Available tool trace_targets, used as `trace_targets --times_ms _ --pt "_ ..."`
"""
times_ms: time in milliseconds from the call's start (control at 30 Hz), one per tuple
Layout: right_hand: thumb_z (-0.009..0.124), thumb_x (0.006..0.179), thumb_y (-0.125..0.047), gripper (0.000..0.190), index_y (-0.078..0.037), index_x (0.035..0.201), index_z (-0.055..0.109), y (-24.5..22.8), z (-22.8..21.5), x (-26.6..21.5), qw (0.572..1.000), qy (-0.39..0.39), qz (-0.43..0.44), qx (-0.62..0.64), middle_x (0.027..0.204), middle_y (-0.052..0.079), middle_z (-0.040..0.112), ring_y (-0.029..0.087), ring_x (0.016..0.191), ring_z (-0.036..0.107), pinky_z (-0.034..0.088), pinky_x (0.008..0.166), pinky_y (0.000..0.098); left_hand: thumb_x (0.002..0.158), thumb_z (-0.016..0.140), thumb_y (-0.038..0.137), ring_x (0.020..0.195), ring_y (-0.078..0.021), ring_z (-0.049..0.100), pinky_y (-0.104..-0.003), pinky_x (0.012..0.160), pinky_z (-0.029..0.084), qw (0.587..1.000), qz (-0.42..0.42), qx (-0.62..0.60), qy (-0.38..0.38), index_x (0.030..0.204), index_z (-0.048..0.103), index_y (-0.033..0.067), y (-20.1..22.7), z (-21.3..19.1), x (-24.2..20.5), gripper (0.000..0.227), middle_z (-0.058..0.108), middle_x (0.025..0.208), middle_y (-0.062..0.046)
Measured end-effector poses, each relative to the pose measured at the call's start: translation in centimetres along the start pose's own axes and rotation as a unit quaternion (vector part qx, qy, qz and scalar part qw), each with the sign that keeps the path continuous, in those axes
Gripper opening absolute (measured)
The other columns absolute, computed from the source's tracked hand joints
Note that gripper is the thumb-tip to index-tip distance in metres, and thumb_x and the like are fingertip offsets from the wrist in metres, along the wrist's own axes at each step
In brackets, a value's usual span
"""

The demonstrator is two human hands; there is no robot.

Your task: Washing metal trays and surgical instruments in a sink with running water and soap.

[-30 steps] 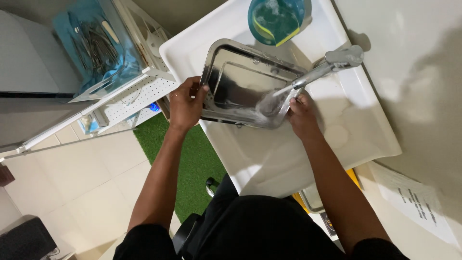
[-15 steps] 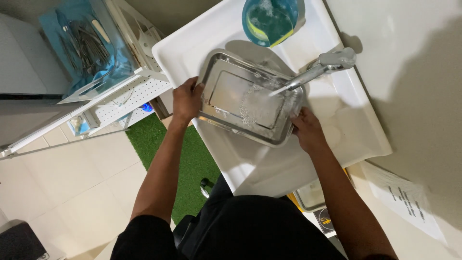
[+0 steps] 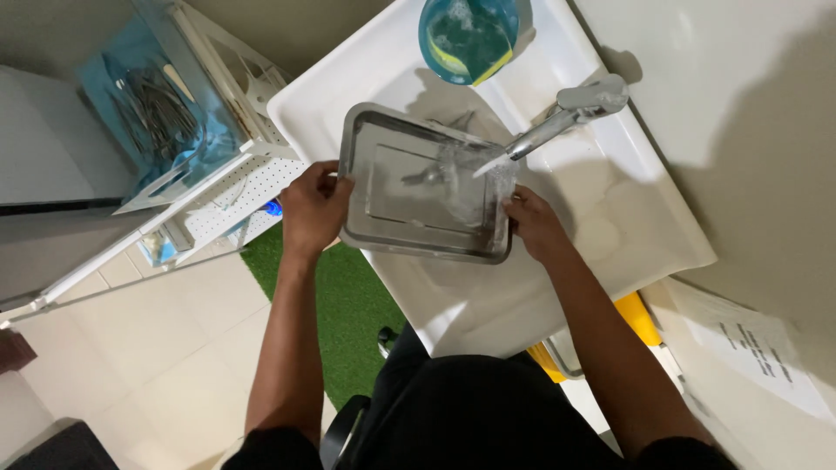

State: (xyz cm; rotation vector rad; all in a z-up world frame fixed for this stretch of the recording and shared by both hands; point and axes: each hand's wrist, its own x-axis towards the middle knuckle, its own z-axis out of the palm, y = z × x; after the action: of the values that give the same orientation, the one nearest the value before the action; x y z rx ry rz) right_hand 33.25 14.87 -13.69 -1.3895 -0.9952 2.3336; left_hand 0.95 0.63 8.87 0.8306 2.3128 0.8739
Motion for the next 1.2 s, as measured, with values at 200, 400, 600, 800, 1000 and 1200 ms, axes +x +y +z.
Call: trace_targets --times_ms 200,400,600,800,1000,1200 --pt "0.064 0.107 -0.018 0.029 0.0 0.13 0.06 0.7 -0.4 0.4 0.997 -0.047 -0.061 -0.019 0.103 0.001 0.063 0.009 0.089 0.059 0.052 0.078 0.0275 0.093 0.067 0.019 0.067 -0.0165 0.073 -0.033 0.065 0.059 0.999 -0.041 0.004 -0.009 0.122 0.072 0.0042 -2.4 -0.3 0.3 0.033 0.079 0.088 -0.012" --pt "0.066 0.098 -0.013 0.031 -0.005 0.125 0.053 -1.5 -1.2 -3.7 0.998 0.01 -0.057 -0.021 0.106 0.007 0.068 0.017 0.092 0.066 0.059 0.078 0.0338 0.098 0.067 0.025 0.063 -0.0136 0.073 -0.031 0.064 0.06 0.999 -0.01 -0.025 -0.019 0.126 0.069 0.0052 -7.8 4.5 4.4 0.034 0.077 0.089 -0.01" --pt "0.065 0.098 -0.008 0.036 -0.009 0.13 0.05 -1.5 -2.7 -6.8 0.996 0.026 -0.087 0.013 0.118 0.008 0.067 0.019 0.104 0.068 0.062 0.087 0.0424 0.099 0.068 0.027 0.062 -0.0148 0.062 -0.033 0.059 0.054 0.983 -0.035 -0.18 -0.003 0.129 0.072 0.0057 -10.5 12.4 8.0 0.037 0.076 0.086 -0.01" --pt "0.066 0.097 -0.003 0.044 -0.012 0.136 0.049 0.2 -2.1 -7.1 0.987 -0.002 -0.141 0.082 0.124 0.006 0.066 0.022 0.109 0.068 0.061 0.092 0.0455 0.107 0.047 0.052 0.142 -0.0321 0.042 -0.046 0.117 0.031 0.923 -0.169 -0.343 0.043 0.147 0.057 0.0075 -11.1 17.5 5.7 0.061 0.051 0.15 -0.021" --pt "0.062 0.095 0.001 0.05 -0.015 0.14 0.048 1.2 -0.6 -7.2 0.993 0.039 -0.085 0.073 0.127 0.004 0.064 0.022 0.112 0.066 0.062 0.094 0.0454 0.105 0.036 0.056 0.135 -0.0368 0.045 -0.056 0.111 0.04 0.864 -0.252 -0.431 0.075 0.146 0.041 0.0052 -7.8 23.7 -3.1 0.066 0.048 0.147 -0.022" --pt "0.065 0.1 0.001 0.038 -0.001 0.134 0.049 2.5 -3.2 -5.1 0.997 0.045 -0.061 0.035 0.126 0.01 0.067 0.025 0.113 0.068 0.062 0.094 0.0464 0.1 0.055 0.009 0.092 -0.017 0.056 -0.04 0.083 0.049 0.89 -0.122 -0.437 0.051 0.129 0.048 0.0044 -12.0 32.1 -8.9 0.031 0.063 0.112 -0.012"
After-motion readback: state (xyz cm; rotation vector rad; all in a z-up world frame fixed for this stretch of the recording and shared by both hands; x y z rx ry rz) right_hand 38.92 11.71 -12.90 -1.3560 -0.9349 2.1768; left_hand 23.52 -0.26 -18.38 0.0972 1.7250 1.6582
